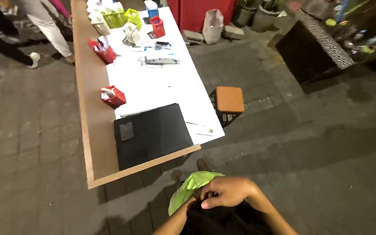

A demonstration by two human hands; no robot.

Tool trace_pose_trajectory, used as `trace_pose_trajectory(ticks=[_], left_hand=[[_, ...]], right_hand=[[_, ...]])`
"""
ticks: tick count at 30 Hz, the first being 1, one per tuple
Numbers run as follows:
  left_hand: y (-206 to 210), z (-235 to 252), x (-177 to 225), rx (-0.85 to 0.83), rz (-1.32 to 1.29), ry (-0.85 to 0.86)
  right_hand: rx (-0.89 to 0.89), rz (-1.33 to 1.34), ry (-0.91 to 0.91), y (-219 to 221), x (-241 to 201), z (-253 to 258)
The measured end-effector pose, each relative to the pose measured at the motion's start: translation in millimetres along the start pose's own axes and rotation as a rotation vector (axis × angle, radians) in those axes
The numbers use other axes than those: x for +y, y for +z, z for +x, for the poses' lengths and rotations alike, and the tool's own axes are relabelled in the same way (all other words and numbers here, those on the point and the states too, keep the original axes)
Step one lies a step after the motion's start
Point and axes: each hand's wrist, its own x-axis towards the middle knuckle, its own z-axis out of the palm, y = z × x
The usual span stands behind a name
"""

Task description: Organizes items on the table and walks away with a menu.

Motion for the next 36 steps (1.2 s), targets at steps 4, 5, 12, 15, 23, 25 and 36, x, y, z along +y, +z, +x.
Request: trace_pose_trajectory(ticks=[4, 5, 12, 15, 23, 25, 36], left_hand=[[-39.0, 128.1, -96.9, -0.272, 0.428, 0.487], [-50.0, 122.4, -87.1, -0.348, 0.527, 0.521], [-204.3, 33.0, -4.0, 0.234, 0.08, 0.862], [-273.3, 76.0, 5.3, 0.735, 0.27, 0.492], [-271.0, 158.2, 2.4, 0.727, 0.706, -0.311], [-269.0, 155.5, 8.0, 0.789, 0.646, -0.215], [-97.2, 311.0, 155.4, 0.51, 1.199, 0.69]], right_hand=[[0.156, 0.28, -0.25, -64.0, 13.5, -3.5], [0.251, 0.386, -0.239, -87.2, 21.8, -1.1], [0.933, -0.215, 0.379, -191.6, 186.3, 124.1], [0.866, -0.27, 0.439, -221.3, 175.7, 144.1], [0.835, -0.116, 0.365, -311.1, 198.5, 113.2], [0.828, -0.166, 0.458, -260.9, 214.7, 102.3], [1.405, 0.07, 0.477, -137.2, 233.6, 65.0]])
